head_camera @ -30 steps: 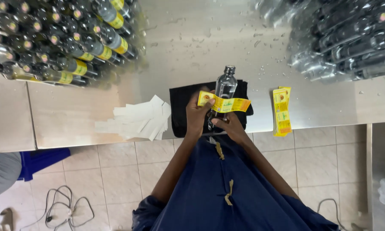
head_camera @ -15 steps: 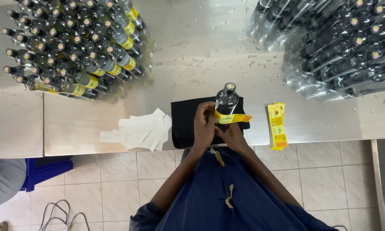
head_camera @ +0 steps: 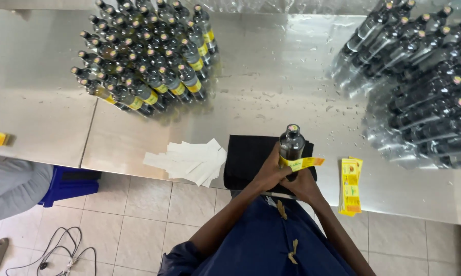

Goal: Manually peeling adhesive labels from a strip and applying them to glass bottles on a production table.

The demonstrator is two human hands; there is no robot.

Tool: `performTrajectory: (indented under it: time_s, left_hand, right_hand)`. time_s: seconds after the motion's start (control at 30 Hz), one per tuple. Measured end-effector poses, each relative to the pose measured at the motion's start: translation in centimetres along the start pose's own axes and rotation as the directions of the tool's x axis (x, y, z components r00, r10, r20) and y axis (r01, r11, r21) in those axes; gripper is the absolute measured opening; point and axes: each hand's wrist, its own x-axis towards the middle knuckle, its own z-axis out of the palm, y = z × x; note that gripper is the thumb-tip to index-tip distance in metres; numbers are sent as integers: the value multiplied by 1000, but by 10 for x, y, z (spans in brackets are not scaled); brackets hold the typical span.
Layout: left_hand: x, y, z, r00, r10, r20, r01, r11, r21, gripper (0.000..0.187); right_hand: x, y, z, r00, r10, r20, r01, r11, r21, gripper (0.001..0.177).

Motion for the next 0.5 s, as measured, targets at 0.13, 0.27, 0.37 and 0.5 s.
performTrajectory:
  time_s: [0.13,0.27,0.37,0.5]
  left_hand:
    - [-7,25,-7,1000,-15,15,17,986,-164,73]
    - [5,30,-7,935,-183,-304,77,941,-330,44]
    - [7,33,-24,831,-302,-467,97,906,-413,39]
    - [-5,58,-39,781,-250,-571,42,935,-352,43]
  right_hand:
    - [2,-2,-15,987,129,101,-122,990,-67,88]
    - [-1,-60,-19,960,208,187,-186,974,-132,88]
    - [2,-55,-8,986,158,46,-154,984,-87,97]
    - [-11,-57,20,927,-172,-335,107,973,-202,69]
